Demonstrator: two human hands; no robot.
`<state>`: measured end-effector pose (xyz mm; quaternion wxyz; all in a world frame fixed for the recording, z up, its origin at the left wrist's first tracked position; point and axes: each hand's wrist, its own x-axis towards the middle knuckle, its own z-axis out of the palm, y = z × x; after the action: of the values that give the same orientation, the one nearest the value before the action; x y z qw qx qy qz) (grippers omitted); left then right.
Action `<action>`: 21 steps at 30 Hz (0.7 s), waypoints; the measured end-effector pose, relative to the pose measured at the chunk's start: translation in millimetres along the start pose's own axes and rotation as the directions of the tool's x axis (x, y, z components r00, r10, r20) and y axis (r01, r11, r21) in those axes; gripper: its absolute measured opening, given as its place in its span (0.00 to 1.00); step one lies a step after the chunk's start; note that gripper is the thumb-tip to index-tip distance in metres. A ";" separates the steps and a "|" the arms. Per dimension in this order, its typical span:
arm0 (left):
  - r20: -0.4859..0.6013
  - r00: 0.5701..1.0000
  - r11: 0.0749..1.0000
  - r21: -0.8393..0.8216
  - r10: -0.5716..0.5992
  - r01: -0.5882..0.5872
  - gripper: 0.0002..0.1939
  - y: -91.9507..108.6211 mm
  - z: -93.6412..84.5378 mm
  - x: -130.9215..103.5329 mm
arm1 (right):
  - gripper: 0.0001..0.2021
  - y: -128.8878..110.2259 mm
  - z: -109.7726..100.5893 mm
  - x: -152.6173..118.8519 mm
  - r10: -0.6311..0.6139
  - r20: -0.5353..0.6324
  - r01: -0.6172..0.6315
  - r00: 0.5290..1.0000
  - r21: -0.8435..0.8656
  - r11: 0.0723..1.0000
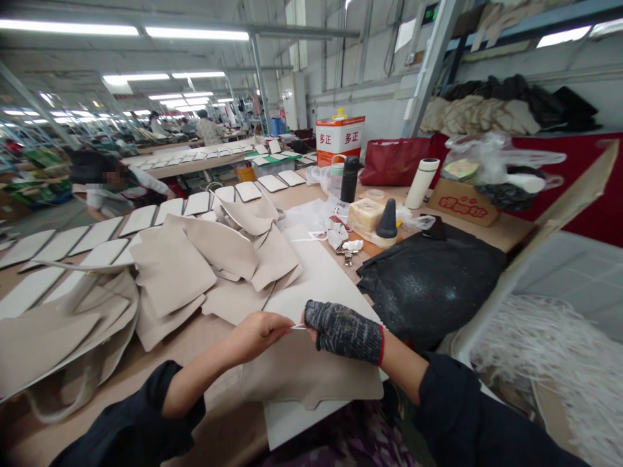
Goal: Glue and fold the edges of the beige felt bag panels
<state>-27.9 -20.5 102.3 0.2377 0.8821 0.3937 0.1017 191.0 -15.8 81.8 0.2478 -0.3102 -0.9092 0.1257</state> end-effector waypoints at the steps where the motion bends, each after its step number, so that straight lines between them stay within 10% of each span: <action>1: 0.001 1.000 1.000 0.011 -0.012 0.012 0.15 0.4 -0.5 -0.2 | 0.09 0.4 -3.6 -1.9 0.005 0.010 -0.006 1.000 0.013 1.000; 7: 0.013 0.994 0.994 -0.021 -0.109 0.109 0.14 -6.9 -6.8 -6.4 | 0.09 8.2 -28.0 -31.9 0.160 0.010 -0.159 0.987 -0.089 0.983; 21: 0.055 0.990 0.990 -0.058 -0.129 0.132 0.13 -8.4 -5.3 -4.3 | 0.10 -8.6 -16.9 -21.9 0.002 0.067 0.035 0.998 -0.542 0.840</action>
<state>-38.1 -17.1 102.7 0.2808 0.8490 0.4412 0.0754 210.6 -34.9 91.2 0.1214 -0.3555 -0.9178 -0.1290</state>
